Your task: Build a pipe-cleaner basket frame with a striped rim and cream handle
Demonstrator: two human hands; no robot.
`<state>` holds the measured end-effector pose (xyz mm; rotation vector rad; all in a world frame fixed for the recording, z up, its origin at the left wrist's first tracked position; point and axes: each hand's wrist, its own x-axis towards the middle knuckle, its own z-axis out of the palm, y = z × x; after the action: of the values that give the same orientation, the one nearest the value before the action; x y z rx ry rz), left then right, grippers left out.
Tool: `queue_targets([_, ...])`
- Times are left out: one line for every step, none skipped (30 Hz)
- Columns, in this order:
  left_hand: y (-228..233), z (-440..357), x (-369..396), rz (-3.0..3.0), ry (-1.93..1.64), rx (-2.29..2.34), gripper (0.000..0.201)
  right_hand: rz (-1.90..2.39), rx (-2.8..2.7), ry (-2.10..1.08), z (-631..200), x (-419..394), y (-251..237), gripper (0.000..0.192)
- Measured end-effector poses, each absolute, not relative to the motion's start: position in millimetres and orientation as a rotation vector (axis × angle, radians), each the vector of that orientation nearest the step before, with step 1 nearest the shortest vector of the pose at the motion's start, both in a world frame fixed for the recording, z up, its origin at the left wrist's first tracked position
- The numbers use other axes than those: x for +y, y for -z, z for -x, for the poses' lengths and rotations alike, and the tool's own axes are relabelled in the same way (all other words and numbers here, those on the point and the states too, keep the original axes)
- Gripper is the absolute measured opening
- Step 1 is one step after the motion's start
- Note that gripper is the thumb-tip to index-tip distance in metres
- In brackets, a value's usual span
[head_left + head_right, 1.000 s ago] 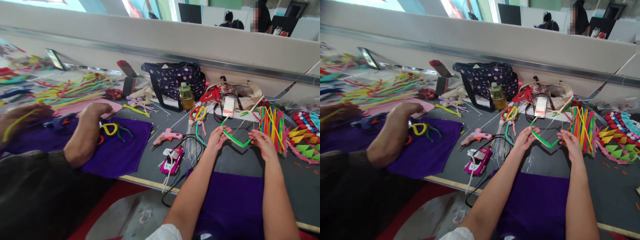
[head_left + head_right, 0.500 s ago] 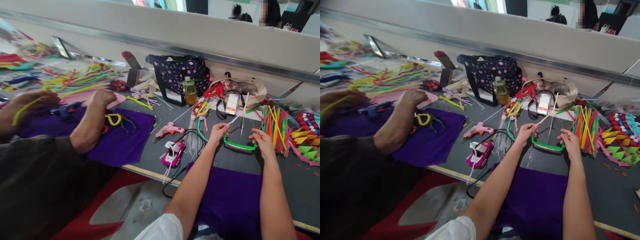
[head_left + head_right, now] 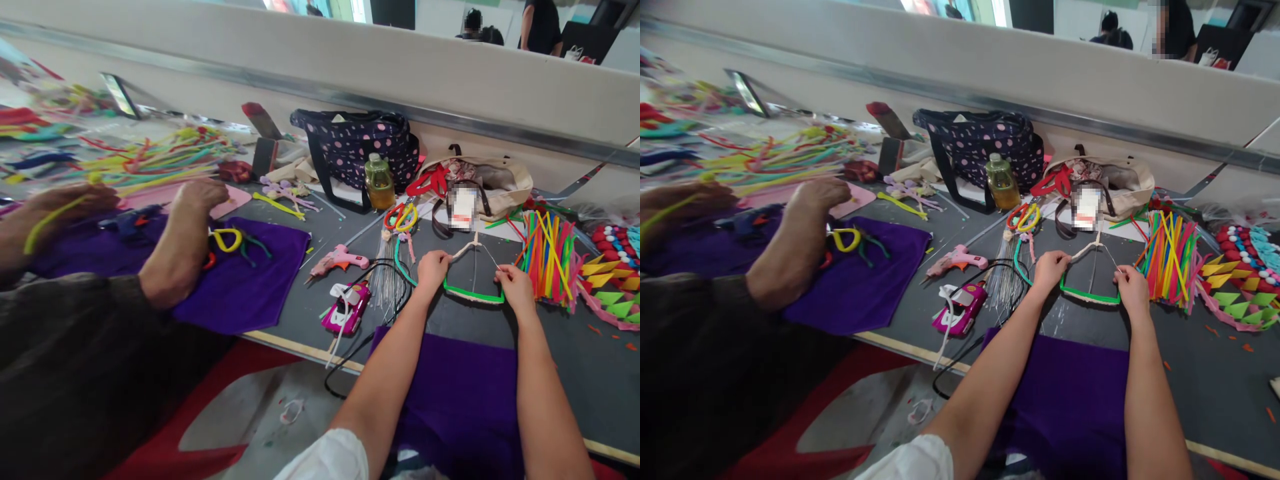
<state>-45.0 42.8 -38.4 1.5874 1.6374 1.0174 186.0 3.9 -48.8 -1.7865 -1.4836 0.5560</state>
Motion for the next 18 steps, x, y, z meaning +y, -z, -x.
queue_targets([39,44,43,-1.621,-0.99,1.658,0.017,1.807,-1.495,-0.533,-185,4,49,0.029])
queue_targets([39,43,43,-1.652,-0.956,1.678,0.018,1.827,-1.501,-0.506,-184,4,48,0.03])
queue_targets([39,42,42,-1.681,-0.918,1.698,0.019,1.845,-1.506,-0.472,-183,4,47,0.03])
queue_targets([38,42,41,-1.705,-0.881,1.716,0.02,1.866,-1.509,-0.429,-182,3,46,0.031])
queue_targets([36,42,40,-1.723,-0.851,1.731,0.021,1.891,-1.507,-0.381,-181,2,44,0.032])
queue_targets([35,42,39,-1.736,-0.832,1.744,0.021,1.915,-1.498,-0.331,-181,1,42,0.033])
queue_targets([33,42,38,-1.747,-0.832,1.753,0.021,1.935,-1.478,-0.28,-181,0,39,0.034])
queue_targets([31,43,37,-1.753,-0.852,1.758,0.021,1.941,-1.445,-0.231,-182,-1,37,0.035])
queue_targets([30,44,37,-1.749,-0.892,1.755,0.02,1.926,-1.401,-0.188,-184,-2,34,0.034])
queue_targets([29,44,37,-1.733,-0.948,1.738,0.02,1.885,-1.341,-0.15,-186,-3,31,0.034])
queue_targets([28,45,37,-1.701,-1.016,1.71,0.019,1.823,-1.268,-0.128,-189,-4,28,0.034])
queue_targets([28,45,38,-1.651,-1.09,1.667,0.018,1.747,-1.184,-0.125,-192,-5,25,0.034])
queue_targets([29,44,40,-1.584,-1.169,1.61,0.018,1.666,-1.091,-0.141,-195,-6,22,0.034])
queue_targets([30,44,42,-1.506,-1.249,1.542,0.017,1.587,-0.995,-0.171,-198,-7,19,0.035])
queue_targets([30,43,43,-1.424,-1.331,1.47,0.017,1.513,-0.901,-0.206,-202,-8,15,0.036])
queue_targets([31,42,45,-1.342,-1.41,1.4,0.017,1.45,-0.814,-0.238,-205,-9,12,0.037])
queue_targets([31,41,46,-1.264,-1.487,1.339,0.017,1.398,-0.739,-0.257,-209,-10,8,0.036])
queue_targets([30,40,46,-1.195,-1.556,1.291,0.017,1.359,-0.678,-0.261,-212,-11,5,0.035])
